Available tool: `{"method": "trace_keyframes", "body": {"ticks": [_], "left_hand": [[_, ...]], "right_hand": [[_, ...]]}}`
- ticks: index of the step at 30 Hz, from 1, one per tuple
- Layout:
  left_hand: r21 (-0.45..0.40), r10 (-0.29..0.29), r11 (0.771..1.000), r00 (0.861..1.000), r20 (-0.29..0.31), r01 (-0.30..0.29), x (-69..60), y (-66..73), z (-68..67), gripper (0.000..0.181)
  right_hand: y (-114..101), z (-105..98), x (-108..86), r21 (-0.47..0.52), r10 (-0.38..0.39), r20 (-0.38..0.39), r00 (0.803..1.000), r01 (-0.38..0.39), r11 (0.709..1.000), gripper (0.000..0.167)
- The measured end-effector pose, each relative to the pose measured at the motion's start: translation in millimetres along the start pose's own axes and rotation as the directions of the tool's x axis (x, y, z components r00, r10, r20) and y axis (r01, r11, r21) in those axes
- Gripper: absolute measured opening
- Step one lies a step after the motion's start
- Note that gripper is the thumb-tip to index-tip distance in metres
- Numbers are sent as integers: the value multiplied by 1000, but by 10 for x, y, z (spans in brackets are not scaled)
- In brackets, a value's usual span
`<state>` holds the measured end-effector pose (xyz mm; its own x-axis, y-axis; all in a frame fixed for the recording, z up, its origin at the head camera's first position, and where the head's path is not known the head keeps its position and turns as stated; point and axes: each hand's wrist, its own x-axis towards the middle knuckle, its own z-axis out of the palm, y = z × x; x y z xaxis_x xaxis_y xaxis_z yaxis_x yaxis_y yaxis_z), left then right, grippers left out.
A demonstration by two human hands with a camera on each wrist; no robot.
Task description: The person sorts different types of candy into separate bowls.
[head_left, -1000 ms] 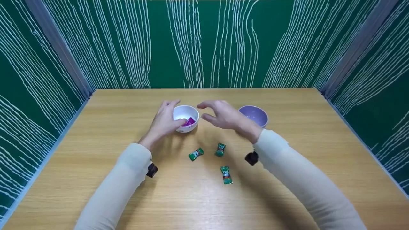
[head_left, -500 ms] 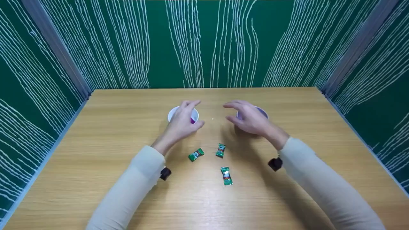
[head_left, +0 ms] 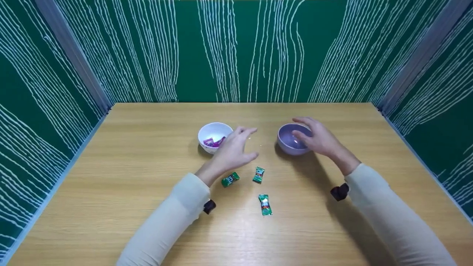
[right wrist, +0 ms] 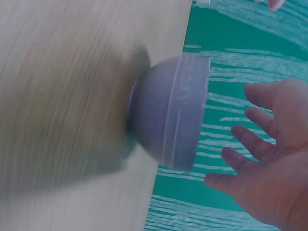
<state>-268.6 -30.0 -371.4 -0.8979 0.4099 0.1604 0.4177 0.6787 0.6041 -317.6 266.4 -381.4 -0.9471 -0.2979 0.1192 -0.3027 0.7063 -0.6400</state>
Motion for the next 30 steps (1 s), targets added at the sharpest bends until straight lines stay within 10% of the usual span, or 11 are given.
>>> {"method": "trace_keyframes", "body": {"ticks": [20,30], "left_hand": [[127,-30,992,982,185,6,30,66,361,64],[187,-61,982,970,234,17,36,37,493,61]], "right_hand": [[394,-20,-27,302,208,62,976,-217,928,65],[454,37,42,464,328,147,933,-358,810,67]]}}
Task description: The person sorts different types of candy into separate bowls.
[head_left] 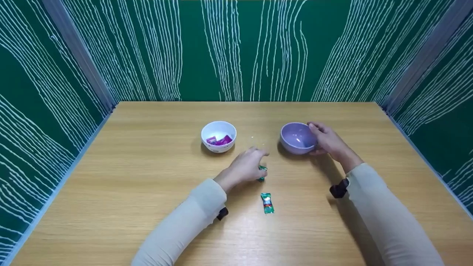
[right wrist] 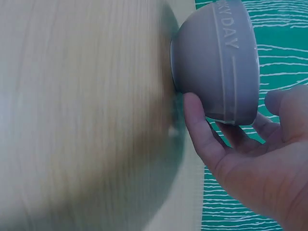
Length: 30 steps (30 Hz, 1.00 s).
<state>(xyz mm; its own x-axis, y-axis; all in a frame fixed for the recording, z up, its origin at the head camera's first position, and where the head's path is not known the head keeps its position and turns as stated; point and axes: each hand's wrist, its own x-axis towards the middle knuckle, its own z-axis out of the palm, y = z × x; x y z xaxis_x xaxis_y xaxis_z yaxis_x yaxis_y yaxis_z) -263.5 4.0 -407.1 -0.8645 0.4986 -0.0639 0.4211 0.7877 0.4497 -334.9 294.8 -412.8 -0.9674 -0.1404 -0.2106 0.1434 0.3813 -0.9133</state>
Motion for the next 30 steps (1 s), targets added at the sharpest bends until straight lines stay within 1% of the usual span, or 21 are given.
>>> {"method": "trace_keyframes", "body": {"ticks": [4,8,12,18,21,23,27,30], "left_hand": [[15,1,1000,1000,13,-1,7,-23,46,62],[20,9,1000,1000,24,-10,12,-33,70,67],[15,15,1000,999,28,-15,9,-46,83,69],[15,-2,1000,1000,29,1,11,-47,111,65],[34,-19,999,999,41,18,14,-24,133,64],[58,-20,998,999,48,17,19,1,142,63],[100,-19,995,999,51,14,33,54,156,60],[109,-29,994,998,51,23,50,76,158,56]], "right_hand": [[28,12,48,106,42,11,999,-43,993,62],[44,-4,73,238,88,36,995,-95,967,57],[63,-2,80,306,116,55,992,-127,944,57],[77,22,86,331,115,58,992,-128,935,57],[78,22,82,321,127,54,990,-138,937,57],[80,23,75,322,135,55,989,-145,935,57],[92,28,67,348,145,58,988,-156,924,57],[105,29,61,379,148,64,987,-161,911,58]]}}
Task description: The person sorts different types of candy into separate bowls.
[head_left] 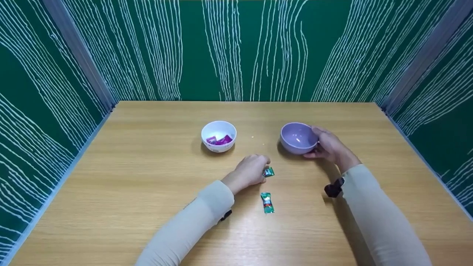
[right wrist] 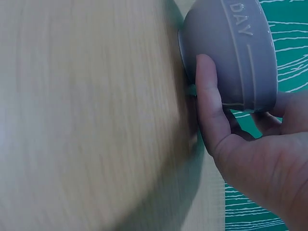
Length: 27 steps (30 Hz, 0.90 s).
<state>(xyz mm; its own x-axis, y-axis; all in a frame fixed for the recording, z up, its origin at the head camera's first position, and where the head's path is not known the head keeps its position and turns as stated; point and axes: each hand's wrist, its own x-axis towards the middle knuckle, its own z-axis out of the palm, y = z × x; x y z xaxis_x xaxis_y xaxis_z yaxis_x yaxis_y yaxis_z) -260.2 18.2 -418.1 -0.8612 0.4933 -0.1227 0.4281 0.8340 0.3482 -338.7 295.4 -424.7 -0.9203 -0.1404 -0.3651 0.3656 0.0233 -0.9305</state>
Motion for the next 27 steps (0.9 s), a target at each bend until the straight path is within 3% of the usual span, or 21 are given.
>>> {"method": "trace_keyframes", "body": {"ticks": [11,17,27], "left_hand": [[-62,-2,998,1000,24,3,36,-27,-30,41],[-40,31,999,999,14,-31,52,-43,-32,33],[-57,25,998,999,31,-23,57,-51,-40,34]], "right_hand": [[24,-10,-3,31,7,6,1000,-8,1000,60],[36,2,17,57,6,1,1000,-6,998,61],[50,39,52,99,26,-21,999,-24,995,63]]}}
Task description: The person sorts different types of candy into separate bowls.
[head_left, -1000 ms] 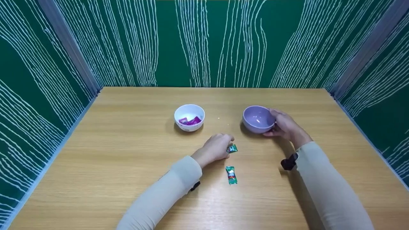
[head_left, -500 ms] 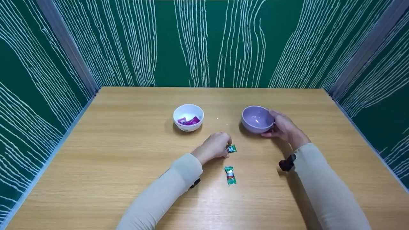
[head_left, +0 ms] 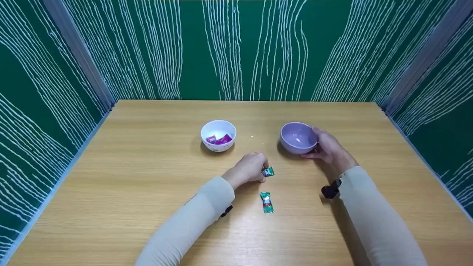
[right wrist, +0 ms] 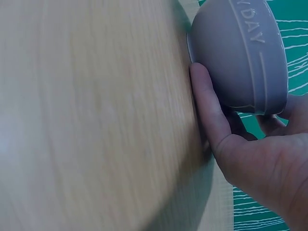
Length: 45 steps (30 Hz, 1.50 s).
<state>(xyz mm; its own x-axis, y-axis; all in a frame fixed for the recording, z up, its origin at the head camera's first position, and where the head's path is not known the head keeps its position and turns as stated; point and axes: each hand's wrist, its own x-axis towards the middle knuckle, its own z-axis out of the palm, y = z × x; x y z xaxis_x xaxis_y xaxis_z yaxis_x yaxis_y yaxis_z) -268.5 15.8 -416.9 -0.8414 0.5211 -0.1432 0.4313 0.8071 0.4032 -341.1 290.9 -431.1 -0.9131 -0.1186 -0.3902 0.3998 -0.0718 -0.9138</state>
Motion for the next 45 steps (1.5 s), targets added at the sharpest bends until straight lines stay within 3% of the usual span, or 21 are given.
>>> {"method": "trace_keyframes", "body": {"ticks": [12,18,28,45], "left_hand": [[-27,-32,999,999,8,32,6,0,13,35],[-47,-19,999,1000,3,19,4,-18,4,33],[-151,-40,988,999,27,44,5,-48,11,34],[-181,-31,983,999,17,34,-15,-40,10,23]], "right_hand": [[-4,-3,-2,26,17,-18,1000,-16,1000,64],[32,7,22,32,-5,-14,1000,6,999,66],[72,15,23,18,-21,-16,1000,22,1000,67],[47,7,5,9,-2,-19,1000,2,1000,64]]}}
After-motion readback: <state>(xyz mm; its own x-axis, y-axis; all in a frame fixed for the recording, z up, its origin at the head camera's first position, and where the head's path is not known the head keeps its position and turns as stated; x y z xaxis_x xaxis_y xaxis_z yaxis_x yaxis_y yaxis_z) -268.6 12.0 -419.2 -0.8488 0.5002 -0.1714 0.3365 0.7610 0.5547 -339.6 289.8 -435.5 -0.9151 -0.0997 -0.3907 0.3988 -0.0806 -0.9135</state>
